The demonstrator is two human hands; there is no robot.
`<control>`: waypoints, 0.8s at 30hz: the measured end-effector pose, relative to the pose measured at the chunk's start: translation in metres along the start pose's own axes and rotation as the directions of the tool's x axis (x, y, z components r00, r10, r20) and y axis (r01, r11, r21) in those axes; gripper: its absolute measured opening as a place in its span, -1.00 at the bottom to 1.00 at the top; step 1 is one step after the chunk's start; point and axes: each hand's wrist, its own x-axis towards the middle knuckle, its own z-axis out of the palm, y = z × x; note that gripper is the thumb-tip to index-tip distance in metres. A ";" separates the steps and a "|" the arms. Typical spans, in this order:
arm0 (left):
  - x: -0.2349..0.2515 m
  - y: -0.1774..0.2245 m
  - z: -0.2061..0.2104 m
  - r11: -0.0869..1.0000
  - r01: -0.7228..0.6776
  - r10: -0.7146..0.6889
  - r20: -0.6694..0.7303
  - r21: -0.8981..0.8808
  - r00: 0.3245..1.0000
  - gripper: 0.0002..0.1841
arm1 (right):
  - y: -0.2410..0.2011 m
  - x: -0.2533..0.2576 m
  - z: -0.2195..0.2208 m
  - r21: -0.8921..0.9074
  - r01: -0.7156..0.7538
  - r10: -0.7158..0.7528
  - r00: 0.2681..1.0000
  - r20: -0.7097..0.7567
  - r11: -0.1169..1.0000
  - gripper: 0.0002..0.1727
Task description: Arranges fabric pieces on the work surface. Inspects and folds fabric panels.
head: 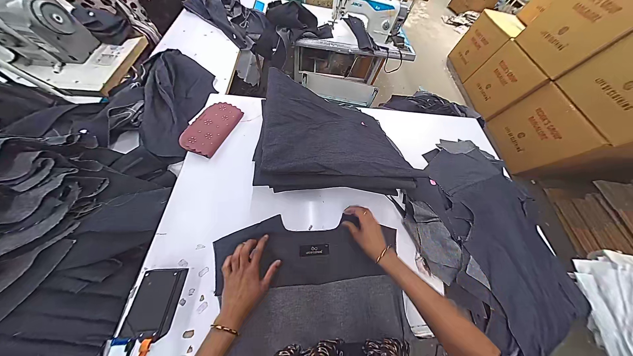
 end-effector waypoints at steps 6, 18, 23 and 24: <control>0.017 -0.014 0.001 0.998 0.017 -0.025 0.118 0.068 0.993 0.01 | 0.012 -0.131 0.048 -0.239 0.479 -0.424 0.871 0.248 0.844 -0.36; 0.022 -0.034 0.004 0.998 0.055 -0.056 0.084 0.007 0.995 -0.02 | 0.082 -0.070 -0.015 -0.380 0.015 0.027 0.994 0.104 0.925 0.05; 0.034 -0.042 0.001 0.982 0.187 -0.187 -0.034 -0.011 0.982 -0.18 | 0.060 -0.059 -0.018 -0.443 -0.330 0.356 0.934 -0.026 0.834 0.26; 0.039 -0.040 -0.007 0.976 0.219 -0.219 -0.002 -0.013 0.976 -0.25 | 0.047 -0.057 -0.017 -0.426 -0.411 0.434 0.900 -0.047 0.806 0.31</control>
